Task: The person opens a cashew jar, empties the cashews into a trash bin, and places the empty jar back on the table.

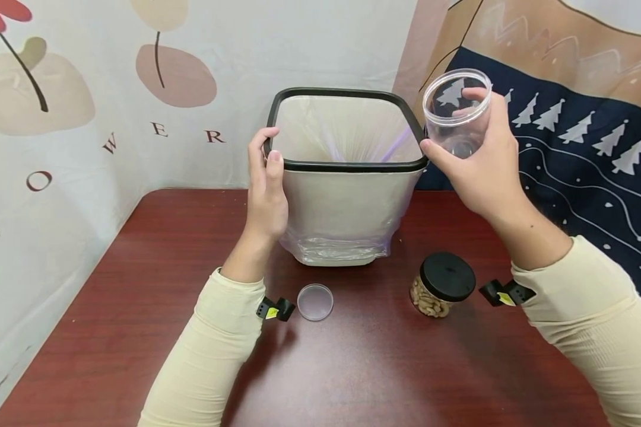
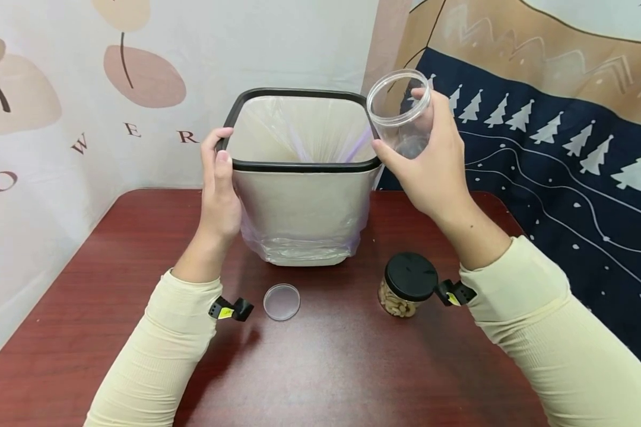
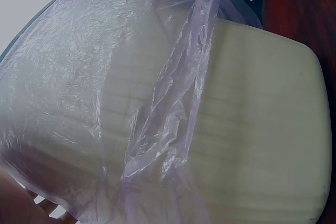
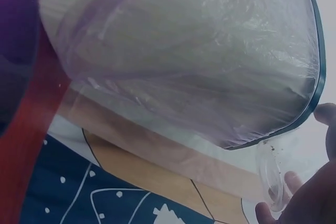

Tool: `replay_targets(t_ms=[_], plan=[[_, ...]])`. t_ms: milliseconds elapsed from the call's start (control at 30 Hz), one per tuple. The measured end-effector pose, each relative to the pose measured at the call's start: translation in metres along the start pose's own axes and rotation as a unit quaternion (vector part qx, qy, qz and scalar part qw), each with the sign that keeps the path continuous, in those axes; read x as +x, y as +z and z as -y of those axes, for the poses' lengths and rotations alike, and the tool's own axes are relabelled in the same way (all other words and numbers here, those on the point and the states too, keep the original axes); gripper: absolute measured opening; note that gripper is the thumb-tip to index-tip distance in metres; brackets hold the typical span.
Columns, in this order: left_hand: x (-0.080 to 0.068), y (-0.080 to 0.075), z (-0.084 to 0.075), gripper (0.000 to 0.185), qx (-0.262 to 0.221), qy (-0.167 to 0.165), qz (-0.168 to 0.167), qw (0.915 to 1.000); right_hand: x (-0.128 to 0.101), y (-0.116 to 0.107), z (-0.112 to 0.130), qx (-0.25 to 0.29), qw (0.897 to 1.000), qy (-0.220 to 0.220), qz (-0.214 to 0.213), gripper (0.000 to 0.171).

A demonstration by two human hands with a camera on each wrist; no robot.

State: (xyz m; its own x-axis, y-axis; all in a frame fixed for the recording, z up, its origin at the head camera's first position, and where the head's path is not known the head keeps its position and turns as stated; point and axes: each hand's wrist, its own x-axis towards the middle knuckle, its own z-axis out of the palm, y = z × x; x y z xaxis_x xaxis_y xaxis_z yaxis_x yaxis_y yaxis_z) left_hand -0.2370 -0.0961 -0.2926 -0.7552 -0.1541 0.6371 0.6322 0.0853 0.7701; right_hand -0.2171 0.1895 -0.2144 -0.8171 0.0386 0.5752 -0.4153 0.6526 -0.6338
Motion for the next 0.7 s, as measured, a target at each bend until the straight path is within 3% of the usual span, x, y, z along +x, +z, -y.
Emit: replay_targets(t_ms=[700], plan=[[0.001,0.000,0.001,0.058,-0.003,0.011,0.002,0.9999,-0.032,0.001,-0.013,0.044,0.999,0.013,0.004,0.076]])
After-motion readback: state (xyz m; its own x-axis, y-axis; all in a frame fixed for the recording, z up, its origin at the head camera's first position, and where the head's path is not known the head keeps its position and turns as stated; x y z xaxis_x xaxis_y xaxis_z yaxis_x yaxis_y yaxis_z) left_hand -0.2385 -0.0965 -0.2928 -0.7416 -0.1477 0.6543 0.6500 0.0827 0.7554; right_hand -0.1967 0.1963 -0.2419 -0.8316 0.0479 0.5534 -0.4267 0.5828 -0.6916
